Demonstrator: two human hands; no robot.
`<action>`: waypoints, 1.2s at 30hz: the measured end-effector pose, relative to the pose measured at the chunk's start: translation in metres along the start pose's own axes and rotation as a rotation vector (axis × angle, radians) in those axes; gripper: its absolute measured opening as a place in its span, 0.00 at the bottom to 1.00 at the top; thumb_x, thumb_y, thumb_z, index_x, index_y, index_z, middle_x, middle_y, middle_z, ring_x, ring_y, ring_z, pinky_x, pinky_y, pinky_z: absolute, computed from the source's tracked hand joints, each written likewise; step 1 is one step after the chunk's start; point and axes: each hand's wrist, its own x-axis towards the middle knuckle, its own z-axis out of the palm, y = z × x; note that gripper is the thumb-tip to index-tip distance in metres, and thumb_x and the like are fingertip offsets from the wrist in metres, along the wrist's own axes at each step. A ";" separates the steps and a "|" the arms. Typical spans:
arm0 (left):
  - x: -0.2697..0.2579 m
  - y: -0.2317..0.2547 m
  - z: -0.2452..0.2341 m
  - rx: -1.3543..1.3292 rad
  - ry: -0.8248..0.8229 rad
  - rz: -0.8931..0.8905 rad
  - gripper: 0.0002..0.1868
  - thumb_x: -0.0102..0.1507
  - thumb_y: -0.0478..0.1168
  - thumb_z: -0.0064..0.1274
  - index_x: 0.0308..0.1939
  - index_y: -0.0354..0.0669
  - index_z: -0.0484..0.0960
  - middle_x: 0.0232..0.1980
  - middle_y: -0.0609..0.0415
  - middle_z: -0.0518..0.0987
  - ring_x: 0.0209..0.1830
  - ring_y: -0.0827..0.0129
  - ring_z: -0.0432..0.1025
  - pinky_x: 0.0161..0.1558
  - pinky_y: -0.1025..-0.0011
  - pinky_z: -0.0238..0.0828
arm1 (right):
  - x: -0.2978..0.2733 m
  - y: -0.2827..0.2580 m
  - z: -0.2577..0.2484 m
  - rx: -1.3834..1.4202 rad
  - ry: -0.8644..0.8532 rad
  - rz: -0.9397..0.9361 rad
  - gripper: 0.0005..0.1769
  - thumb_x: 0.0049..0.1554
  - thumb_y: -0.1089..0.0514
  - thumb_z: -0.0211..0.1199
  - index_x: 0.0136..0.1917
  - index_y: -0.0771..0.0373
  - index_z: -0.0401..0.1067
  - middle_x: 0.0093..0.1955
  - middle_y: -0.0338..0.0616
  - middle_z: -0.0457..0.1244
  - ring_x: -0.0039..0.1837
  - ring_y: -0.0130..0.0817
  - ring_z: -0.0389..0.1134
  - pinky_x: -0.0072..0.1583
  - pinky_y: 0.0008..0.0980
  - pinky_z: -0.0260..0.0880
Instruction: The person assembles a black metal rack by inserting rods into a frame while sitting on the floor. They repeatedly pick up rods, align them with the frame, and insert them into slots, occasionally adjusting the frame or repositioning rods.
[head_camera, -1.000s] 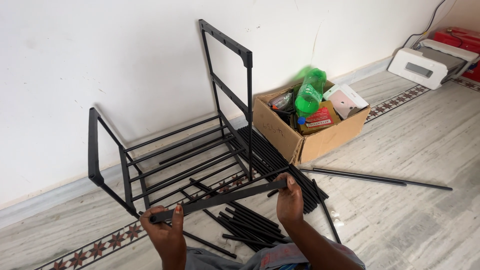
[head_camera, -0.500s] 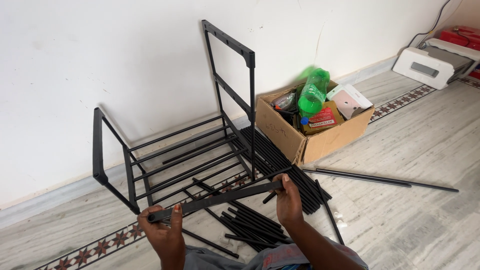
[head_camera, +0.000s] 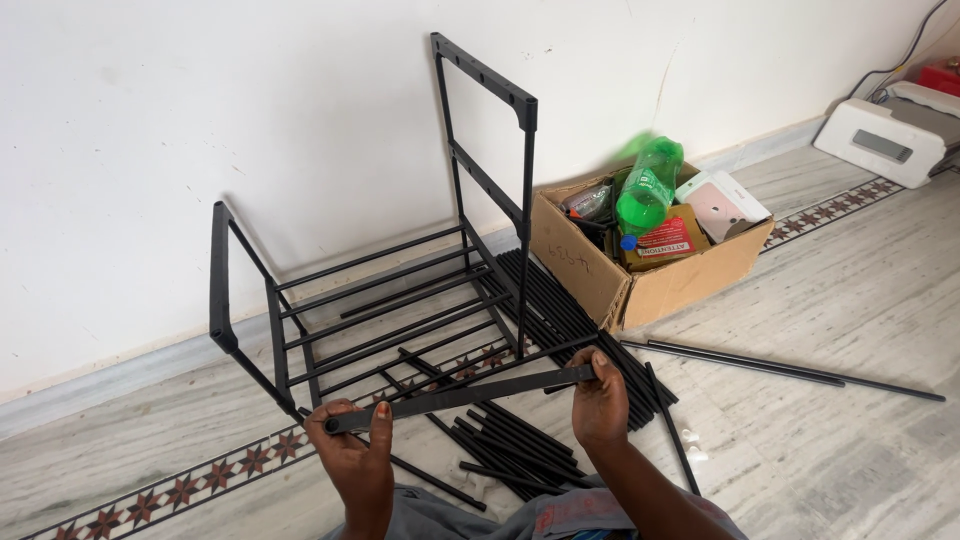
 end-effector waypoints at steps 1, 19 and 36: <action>-0.001 0.000 0.000 0.001 -0.002 0.010 0.24 0.64 0.30 0.58 0.56 0.41 0.60 0.52 0.48 0.63 0.53 0.69 0.63 0.59 0.68 0.67 | 0.000 0.000 -0.001 0.012 -0.003 -0.008 0.15 0.66 0.53 0.49 0.44 0.66 0.66 0.44 0.44 0.57 0.50 0.34 0.58 0.60 0.38 0.58; -0.001 0.000 0.003 0.003 0.009 0.002 0.24 0.63 0.30 0.59 0.56 0.41 0.61 0.51 0.50 0.64 0.51 0.70 0.63 0.56 0.69 0.65 | -0.001 -0.005 0.003 0.041 0.006 -0.016 0.14 0.64 0.53 0.49 0.44 0.65 0.67 0.44 0.44 0.58 0.50 0.34 0.58 0.60 0.39 0.58; 0.005 0.002 0.001 -0.155 0.000 0.007 0.09 0.76 0.42 0.37 0.51 0.40 0.67 0.45 0.54 0.67 0.40 0.78 0.58 0.45 0.77 0.59 | 0.004 -0.005 0.000 0.083 0.018 -0.001 0.14 0.65 0.53 0.51 0.43 0.64 0.67 0.43 0.43 0.58 0.49 0.35 0.57 0.59 0.40 0.57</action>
